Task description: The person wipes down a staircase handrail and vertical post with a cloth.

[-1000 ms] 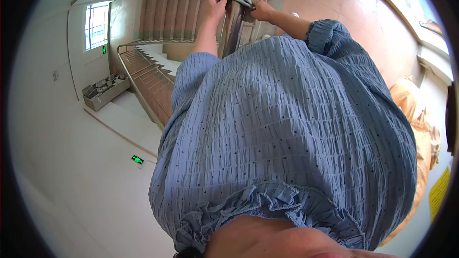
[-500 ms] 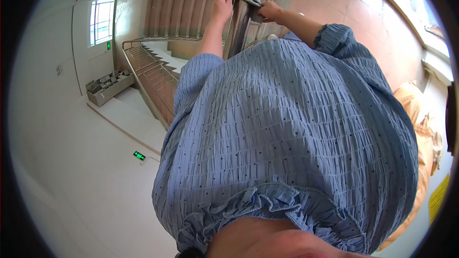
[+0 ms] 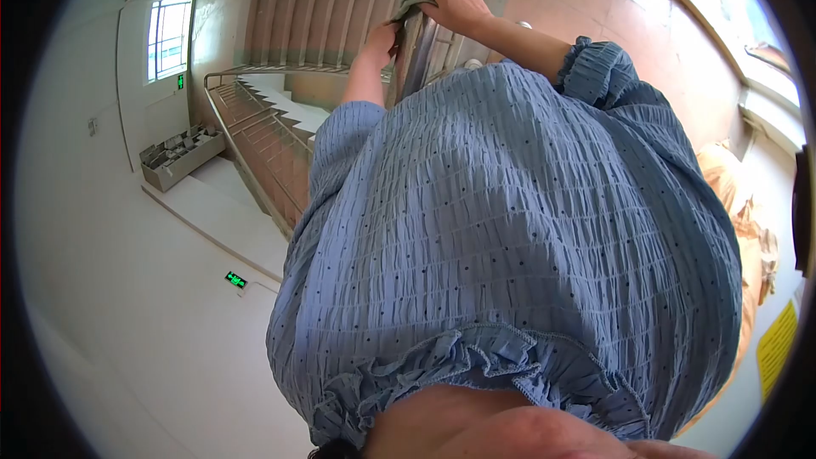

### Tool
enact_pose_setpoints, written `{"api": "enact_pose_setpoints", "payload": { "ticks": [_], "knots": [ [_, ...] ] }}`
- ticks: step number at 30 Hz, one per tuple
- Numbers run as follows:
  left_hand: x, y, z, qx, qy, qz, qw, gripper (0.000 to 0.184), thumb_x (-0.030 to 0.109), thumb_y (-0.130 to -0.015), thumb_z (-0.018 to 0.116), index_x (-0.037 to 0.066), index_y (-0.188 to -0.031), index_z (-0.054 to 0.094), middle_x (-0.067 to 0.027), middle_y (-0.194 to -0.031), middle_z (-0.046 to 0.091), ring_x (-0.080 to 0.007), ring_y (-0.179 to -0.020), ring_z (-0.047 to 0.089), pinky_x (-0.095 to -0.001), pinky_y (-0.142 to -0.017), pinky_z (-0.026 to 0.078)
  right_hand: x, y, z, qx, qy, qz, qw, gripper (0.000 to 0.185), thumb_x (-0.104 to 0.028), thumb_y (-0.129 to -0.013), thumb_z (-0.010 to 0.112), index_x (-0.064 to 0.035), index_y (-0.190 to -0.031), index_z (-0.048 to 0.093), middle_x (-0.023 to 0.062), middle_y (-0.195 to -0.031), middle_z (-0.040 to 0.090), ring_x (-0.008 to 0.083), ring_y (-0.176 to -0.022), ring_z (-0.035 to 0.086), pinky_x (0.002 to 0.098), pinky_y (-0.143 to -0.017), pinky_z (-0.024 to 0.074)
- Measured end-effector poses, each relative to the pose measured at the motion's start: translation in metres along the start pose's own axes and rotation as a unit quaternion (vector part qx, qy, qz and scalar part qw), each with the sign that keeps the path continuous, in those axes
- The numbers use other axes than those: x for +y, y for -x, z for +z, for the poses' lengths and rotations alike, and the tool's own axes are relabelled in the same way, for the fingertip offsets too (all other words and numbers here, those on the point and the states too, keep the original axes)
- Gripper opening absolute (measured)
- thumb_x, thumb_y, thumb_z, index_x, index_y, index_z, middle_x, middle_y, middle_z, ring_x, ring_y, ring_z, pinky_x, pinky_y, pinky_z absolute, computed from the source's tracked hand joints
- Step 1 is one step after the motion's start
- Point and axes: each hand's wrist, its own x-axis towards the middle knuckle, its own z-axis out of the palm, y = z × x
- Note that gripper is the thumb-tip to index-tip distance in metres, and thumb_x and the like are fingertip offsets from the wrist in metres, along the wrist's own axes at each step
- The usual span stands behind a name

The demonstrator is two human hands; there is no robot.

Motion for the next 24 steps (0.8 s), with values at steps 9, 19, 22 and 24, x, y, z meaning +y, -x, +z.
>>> {"api": "enact_pose_setpoints", "payload": {
  "ticks": [9, 19, 22, 24],
  "knots": [
    [-0.004, -0.034, -0.014, 0.018, -0.076, 0.118, 0.99, 0.027, 0.013, -0.09, 0.047, 0.003, -0.108, 0.064, -0.0088, -0.091, 0.066, -0.0208, -0.081, 0.061, -0.0377, -0.069, 0.049, 0.028, 0.007, 0.005, -0.063, 0.034, 0.08, 0.994, 0.028, -0.026, -0.083, 0.057, -0.0065, -0.102, 0.062, 0.0188, -0.094, 0.067, 0.0376, -0.092, 0.064, 0.048, -0.079, 0.0501],
    [0.057, -0.006, 0.006, 0.152, -0.221, 0.409, 0.872, 0.033, 0.014, -0.085, 0.049, -0.001, -0.11, 0.065, -0.027, -0.097, 0.065, -0.0397, -0.095, 0.063, -0.0421, -0.082, 0.049, 0.057, -0.016, 0.009, 0.015, 0.029, 0.162, 0.986, 0.028, -0.029, -0.085, 0.055, -0.0107, -0.105, 0.062, 0.0193, -0.1, 0.067, 0.0385, -0.096, 0.063, 0.0495, -0.08, 0.0509],
    [0.05, -0.004, 0.005, 0.12, -0.268, 0.375, 0.879, 0.035, 0.016, -0.087, 0.051, 0.004, -0.116, 0.064, -0.0205, -0.102, 0.067, -0.0323, -0.095, 0.065, -0.0371, -0.082, 0.049, 0.069, -0.001, 0.036, -0.092, 0.061, 0.13, 0.985, 0.031, -0.028, -0.081, 0.06, -0.0091, -0.104, 0.063, 0.0199, -0.101, 0.067, 0.0377, -0.096, 0.064, 0.0488, -0.082, 0.0511],
    [0.04, 0.021, 0.004, 0.14, -0.287, 0.367, 0.874, 0.033, 0.016, -0.087, 0.051, 0.005, -0.114, 0.066, -0.0202, -0.102, 0.067, -0.0319, -0.094, 0.065, -0.0369, -0.082, 0.049, 0.056, 0.015, 0.031, -0.218, 0.049, 0.087, 0.971, 0.033, -0.027, -0.075, 0.063, -0.0067, -0.101, 0.066, 0.0197, -0.102, 0.066, 0.0366, -0.097, 0.064, 0.0483, -0.084, 0.0513]
  ]
}}
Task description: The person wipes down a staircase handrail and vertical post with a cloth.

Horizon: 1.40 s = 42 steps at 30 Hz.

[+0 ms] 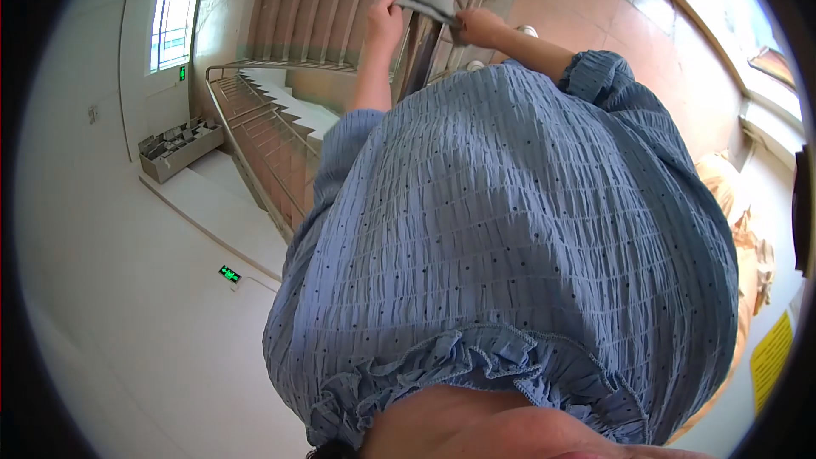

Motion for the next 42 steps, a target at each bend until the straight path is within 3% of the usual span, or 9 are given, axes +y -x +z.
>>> {"api": "enact_pose_setpoints", "payload": {
  "ticks": [4, 6, 11, 19, 24, 27, 33, 36, 42],
  "knots": [
    [-0.003, 0.024, 0.002, 0.048, -0.041, -0.023, 0.998, 0.032, 0.016, -0.087, 0.052, 0.008, -0.113, 0.067, -0.0196, -0.098, 0.068, -0.032, -0.092, 0.066, -0.0366, -0.08, 0.05, 0.001, -0.001, 0.009, -0.044, 0.031, -0.072, 0.996, 0.033, -0.028, -0.075, 0.063, -0.0069, -0.1, 0.066, 0.0202, -0.1, 0.067, 0.0369, -0.096, 0.064, 0.0474, -0.083, 0.0515],
    [0.002, 0.011, -0.002, 0.084, -0.015, -0.001, 0.996, 0.03, 0.016, -0.087, 0.052, 0.01, -0.112, 0.068, -0.0192, -0.097, 0.068, -0.0312, -0.092, 0.066, -0.0367, -0.08, 0.05, -0.001, -0.006, -0.008, 0.095, -0.003, 0.034, 0.995, 0.032, -0.027, -0.078, 0.061, -0.0079, -0.103, 0.064, 0.02, -0.096, 0.067, 0.0376, -0.093, 0.064, 0.0471, -0.081, 0.0517],
    [-0.008, -0.003, -0.006, 0.092, 0.032, -0.003, 0.995, 0.029, 0.016, -0.087, 0.053, 0.008, -0.111, 0.068, -0.0202, -0.097, 0.067, -0.0298, -0.093, 0.066, -0.0381, -0.081, 0.05, -0.01, -0.005, -0.021, 0.228, -0.062, 0.013, 0.972, 0.033, -0.026, -0.078, 0.06, -0.0079, -0.105, 0.061, 0.0202, -0.092, 0.067, 0.0407, -0.09, 0.062, 0.048, -0.079, 0.0494],
    [-0.039, 0.077, -0.019, 0.003, -0.053, -0.077, 0.996, 0.027, 0.012, -0.083, 0.054, 0.006, -0.104, 0.069, -0.0203, -0.096, 0.068, -0.0349, -0.092, 0.065, -0.0409, -0.081, 0.05, -0.03, 0.035, -0.001, -0.034, 0.014, -0.106, 0.994, 0.025, -0.024, -0.077, 0.059, -0.0084, -0.097, 0.063, 0.0203, -0.091, 0.067, 0.0407, -0.086, 0.064, 0.0484, -0.077, 0.051],
    [-0.024, 0.026, -0.012, 0.056, -0.034, -0.028, 0.997, 0.025, 0.012, -0.081, 0.058, 0.007, -0.103, 0.07, -0.0169, -0.094, 0.069, -0.0312, -0.089, 0.066, -0.038, -0.079, 0.051, -0.009, 0.005, -0.025, 0.186, 0.019, -0.023, 0.982, 0.026, -0.03, -0.078, 0.062, -0.0097, -0.093, 0.066, 0.0169, -0.088, 0.068, 0.0373, -0.085, 0.065, 0.0477, -0.075, 0.0509],
    [-0.017, 0.005, -0.008, 0.095, 0.012, -0.015, 0.995, 0.025, 0.011, -0.08, 0.062, 0.008, -0.103, 0.071, -0.014, -0.092, 0.071, -0.027, -0.088, 0.068, -0.0349, -0.078, 0.051, -0.004, -0.005, -0.04, 0.208, 0.001, 0.002, 0.978, 0.025, -0.033, -0.079, 0.063, -0.0106, -0.09, 0.067, 0.0152, -0.088, 0.068, 0.0362, -0.085, 0.065, 0.0471, -0.074, 0.0508],
    [-0.03, 0.059, -0.029, 0.104, 0.017, -0.056, 0.993, 0.018, 0.011, -0.08, 0.061, 0.007, -0.095, 0.07, -0.0121, -0.091, 0.07, -0.0267, -0.086, 0.067, -0.0362, -0.077, 0.051, -0.036, 0.011, -0.004, -0.051, 0.098, -0.051, 0.993, 0.033, -0.032, -0.076, 0.064, -0.009, -0.099, 0.067, 0.016, -0.098, 0.068, 0.036, -0.095, 0.065, 0.0462, -0.083, 0.0526],
    [-0.041, 0.074, -0.039, 0.117, 0.002, -0.055, 0.992, 0.016, 0.011, -0.081, 0.063, 0.006, -0.095, 0.07, -0.0104, -0.094, 0.07, -0.0243, -0.087, 0.067, -0.0333, -0.078, 0.051, -0.04, 0.006, 0.005, -0.055, 0.084, -0.056, 0.993, 0.029, -0.031, -0.079, 0.062, -0.0092, -0.097, 0.068, 0.0166, -0.097, 0.068, 0.0358, -0.095, 0.065, 0.0457, -0.082, 0.0529],
    [-0.032, 0.049, -0.046, 0.216, -0.002, 0.02, 0.976, 0.014, 0.004, -0.078, 0.064, 0.005, -0.091, 0.068, -0.0114, -0.089, 0.068, -0.0272, -0.082, 0.066, -0.0358, -0.074, 0.051, -0.042, -0.01, -0.009, 0.221, 0.05, -0.092, 0.97, 0.023, -0.028, -0.088, 0.054, -0.0099, -0.092, 0.069, 0.0167, -0.094, 0.068, 0.0367, -0.09, 0.065, 0.0471, -0.077, 0.0526]
  ]
}}
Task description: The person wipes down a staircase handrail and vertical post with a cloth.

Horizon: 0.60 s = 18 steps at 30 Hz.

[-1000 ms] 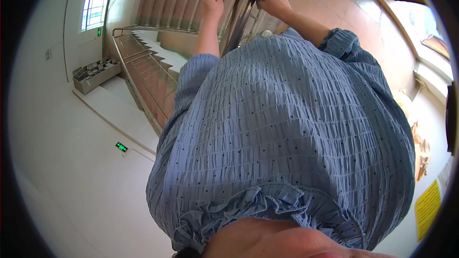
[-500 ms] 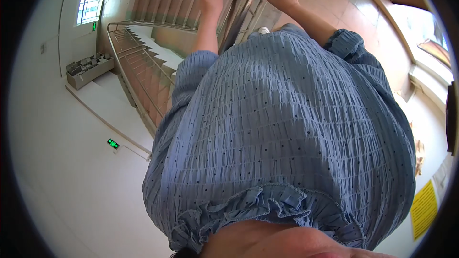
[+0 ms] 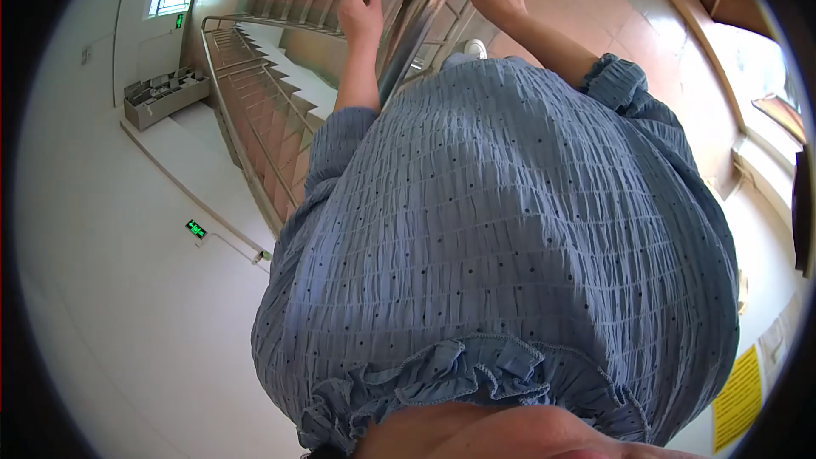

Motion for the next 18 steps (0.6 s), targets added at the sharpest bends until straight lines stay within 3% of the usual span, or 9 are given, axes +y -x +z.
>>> {"api": "enact_pose_setpoints", "payload": {
  "ticks": [3, 7, 10, 12, 13, 15, 17, 18],
  "knots": [
    [-0.025, 0.004, -0.001, -0.017, -0.051, -0.018, 0.998, 0.013, 0.004, -0.077, 0.065, 0.005, -0.089, 0.068, -0.0109, -0.087, 0.068, -0.0271, -0.08, 0.066, -0.0366, -0.073, 0.051, -0.018, 0.005, 0.004, -0.049, -0.048, 0.04, 0.997, 0.02, -0.029, -0.088, 0.057, -0.0138, -0.097, 0.067, 0.0148, -0.092, 0.068, 0.036, -0.088, 0.065, 0.0478, -0.074, 0.0512],
    [-0.028, 0.02, -0.018, -0.014, -0.086, -0.053, 0.995, 0.011, 0.004, -0.077, 0.066, 0.005, -0.087, 0.068, -0.0101, -0.085, 0.067, -0.0264, -0.078, 0.065, -0.0369, -0.072, 0.051, -0.012, 0.012, 0.022, -0.081, -0.078, 0.02, 0.993, 0.019, -0.028, -0.086, 0.06, -0.015, -0.099, 0.065, 0.0134, -0.089, 0.068, 0.0356, -0.085, 0.065, 0.0475, -0.072, 0.0506],
    [-0.029, 0.015, -0.035, -0.031, -0.072, -0.099, 0.992, 0.009, 0.005, -0.078, 0.066, 0.005, -0.088, 0.067, -0.0093, -0.085, 0.068, -0.025, -0.08, 0.066, -0.0359, -0.072, 0.051, -0.016, 0.006, 0.025, -0.038, -0.105, -0.028, 0.993, 0.018, -0.028, -0.083, 0.065, -0.0132, -0.093, 0.066, 0.0125, -0.084, 0.068, 0.0344, -0.081, 0.065, 0.046, -0.07, 0.0507],
    [-0.033, 0.0, -0.039, -0.01, -0.011, -0.112, 0.994, 0.011, 0.006, -0.083, 0.065, 0.004, -0.093, 0.066, -0.0074, -0.082, 0.07, -0.0164, -0.076, 0.066, -0.0277, -0.072, 0.05, -0.018, -0.009, 0.023, 0.075, -0.14, -0.133, 0.978, 0.019, -0.027, -0.079, 0.07, -0.0114, -0.091, 0.068, 0.0113, -0.081, 0.067, 0.0328, -0.078, 0.065, 0.0437, -0.071, 0.0513],
    [-0.022, -0.005, -0.045, -0.009, -0.013, -0.112, 0.994, 0.011, 0.006, -0.083, 0.065, 0.004, -0.093, 0.066, -0.0074, -0.082, 0.07, -0.0164, -0.076, 0.066, -0.0277, -0.072, 0.05, -0.024, -0.011, 0.008, 0.075, -0.142, -0.135, 0.978, 0.019, -0.027, -0.079, 0.07, -0.0114, -0.091, 0.068, 0.0113, -0.081, 0.067, 0.0328, -0.078, 0.065, 0.0437, -0.071, 0.0513],
    [-0.006, -0.023, -0.058, -0.002, -0.007, -0.121, 0.993, 0.009, 0.006, -0.082, 0.064, 0.005, -0.091, 0.063, -0.009, -0.087, 0.07, -0.0229, -0.081, 0.067, -0.0332, -0.074, 0.05, -0.037, -0.026, -0.014, -0.138, -0.269, -0.025, 0.953, 0.024, -0.022, -0.08, 0.071, -0.004, -0.094, 0.066, 0.0097, -0.088, 0.07, 0.0212, -0.081, 0.066, 0.0339, -0.075, 0.0512],
    [0.001, -0.034, -0.071, 0.009, -0.02, -0.088, 0.996, 0.012, 0.007, -0.084, 0.062, 0.006, -0.096, 0.065, -0.0107, -0.087, 0.07, -0.0258, -0.081, 0.067, -0.0344, -0.074, 0.051, -0.031, -0.036, -0.009, -0.154, -0.322, -0.022, 0.934, 0.024, -0.02, -0.08, 0.071, -0.0028, -0.096, 0.066, 0.0098, -0.087, 0.07, 0.0186, -0.081, 0.066, 0.0317, -0.075, 0.0508],
    [0.001, -0.039, -0.078, -0.022, -0.053, -0.024, 0.998, 0.014, 0.008, -0.085, 0.062, 0.007, -0.098, 0.067, -0.0113, -0.088, 0.07, -0.0277, -0.082, 0.067, -0.0357, -0.074, 0.051, -0.032, -0.039, -0.01, -0.173, -0.375, -0.013, 0.911, 0.024, -0.018, -0.08, 0.071, -0.0015, -0.097, 0.066, 0.0099, -0.087, 0.07, 0.0159, -0.081, 0.065, 0.0295, -0.075, 0.0505]
  ]
}}
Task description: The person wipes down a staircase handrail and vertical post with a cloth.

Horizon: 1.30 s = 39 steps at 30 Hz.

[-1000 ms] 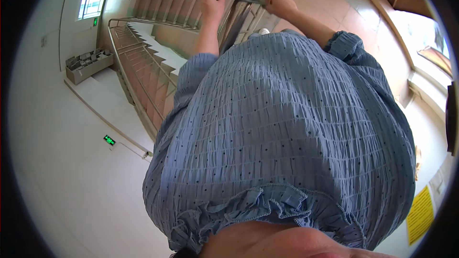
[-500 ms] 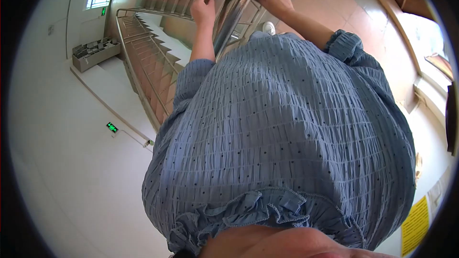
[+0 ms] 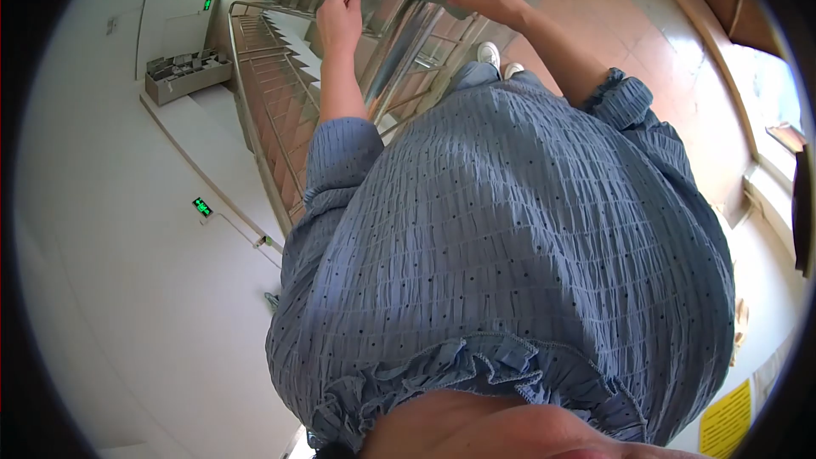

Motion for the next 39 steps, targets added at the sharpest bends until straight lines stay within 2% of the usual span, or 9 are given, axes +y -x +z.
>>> {"api": "enact_pose_setpoints", "payload": {
  "ticks": [4, 13, 20, 25, 31, 32, 33, 35, 39],
  "knots": [
    [0.008, -0.017, -0.018, -0.101, -0.191, 0.125, 0.968, 0.017, 0.013, -0.085, 0.063, 0.012, -0.1, 0.071, -0.0123, -0.089, 0.069, -0.0321, -0.085, 0.065, -0.0391, -0.073, 0.051, -0.006, -0.004, -0.013, 0.01, 0.045, -0.015, 0.999, 0.027, -0.012, -0.076, 0.071, -0.0016, -0.101, 0.067, 0.0128, -0.091, 0.071, 0.02, -0.087, 0.067, 0.031, -0.078, 0.052],
    [0.039, -0.073, -0.015, -0.245, -0.1, 0.138, 0.954, 0.014, 0.012, -0.081, 0.066, 0.011, -0.095, 0.072, -0.0098, -0.086, 0.07, -0.0274, -0.082, 0.067, -0.0365, -0.073, 0.052, -0.018, -0.013, -0.049, 0.036, 0.215, -0.037, 0.975, 0.037, -0.019, -0.071, 0.074, -0.006, -0.106, 0.071, 0.0127, -0.095, 0.071, 0.0239, -0.089, 0.068, 0.0333, -0.083, 0.0523],
    [0.06, -0.112, -0.006, -0.208, -0.04, 0.127, 0.969, 0.017, 0.013, -0.082, 0.067, 0.01, -0.098, 0.072, -0.0118, -0.091, 0.07, -0.0279, -0.085, 0.067, -0.0366, -0.077, 0.052, -0.057, -0.005, -0.083, 0.129, 0.224, 0.0, 0.966, 0.035, -0.03, -0.07, 0.078, -0.0039, -0.093, 0.071, 0.011, -0.082, 0.069, 0.0225, -0.076, 0.065, 0.035, -0.07, 0.0498],
    [0.047, -0.106, 0.018, -0.288, -0.13, 0.152, 0.936, 0.019, 0.016, -0.085, 0.063, 0.013, -0.103, 0.07, -0.0121, -0.096, 0.07, -0.0326, -0.09, 0.066, -0.0418, -0.078, 0.052, -0.036, -0.01, -0.091, 0.038, 0.272, -0.009, 0.961, 0.033, -0.026, -0.07, 0.077, -0.0034, -0.091, 0.069, 0.0117, -0.081, 0.068, 0.025, -0.08, 0.066, 0.0357, -0.072, 0.051],
    [0.067, -0.117, 0.032, -0.132, -0.115, 0.127, 0.976, 0.02, 0.016, -0.087, 0.059, 0.013, -0.104, 0.069, -0.0115, -0.097, 0.069, -0.0324, -0.089, 0.065, -0.0427, -0.077, 0.053, -0.058, -0.017, -0.103, 0.21, 0.3, -0.021, 0.93, 0.032, -0.018, -0.074, 0.07, -0.0123, -0.106, 0.067, 0.0162, -0.092, 0.069, 0.0319, -0.086, 0.067, 0.0388, -0.078, 0.0525],
    [0.045, -0.121, 0.049, -0.081, -0.095, 0.194, 0.973, 0.018, 0.016, -0.088, 0.058, 0.012, -0.102, 0.069, -0.0121, -0.096, 0.069, -0.0337, -0.088, 0.065, -0.043, -0.076, 0.053, -0.075, -0.023, -0.106, 0.154, 0.301, 0.12, 0.934, 0.033, -0.024, -0.08, 0.066, -0.0061, -0.107, 0.062, 0.0259, -0.122, 0.056, 0.0329, -0.107, 0.06, 0.0399, -0.086, 0.049],
    [0.043, -0.115, 0.053, -0.081, -0.093, 0.194, 0.973, 0.018, 0.016, -0.088, 0.058, 0.012, -0.102, 0.069, -0.0121, -0.096, 0.069, -0.0337, -0.088, 0.065, -0.043, -0.076, 0.053, -0.072, -0.021, -0.105, 0.154, 0.302, 0.121, 0.933, 0.033, -0.024, -0.08, 0.066, -0.0061, -0.107, 0.062, 0.0259, -0.122, 0.056, 0.0329, -0.107, 0.06, 0.0399, -0.086, 0.049],
    [0.041, -0.098, 0.064, -0.077, -0.057, 0.181, 0.979, 0.018, 0.016, -0.088, 0.057, 0.012, -0.101, 0.068, -0.0128, -0.097, 0.069, -0.0339, -0.088, 0.065, -0.0432, -0.076, 0.052, -0.056, -0.009, -0.096, 0.195, 0.268, 0.035, 0.943, 0.03, -0.018, -0.077, 0.067, -0.0118, -0.106, 0.068, 0.0154, -0.092, 0.069, 0.0325, -0.087, 0.067, 0.0401, -0.079, 0.0522],
    [0.02, -0.043, 0.097, -0.162, -0.033, 0.092, 0.982, 0.024, 0.001, -0.083, 0.053, 0.008, -0.103, 0.064, -0.0169, -0.099, 0.067, -0.0341, -0.094, 0.064, -0.0424, -0.079, 0.051, 0.023, 0.004, -0.069, 0.164, 0.336, 0.029, 0.927, 0.029, -0.016, -0.075, 0.065, -0.0126, -0.103, 0.07, 0.0162, -0.094, 0.069, 0.0345, -0.092, 0.065, 0.0435, -0.082, 0.0515]
  ]
}}
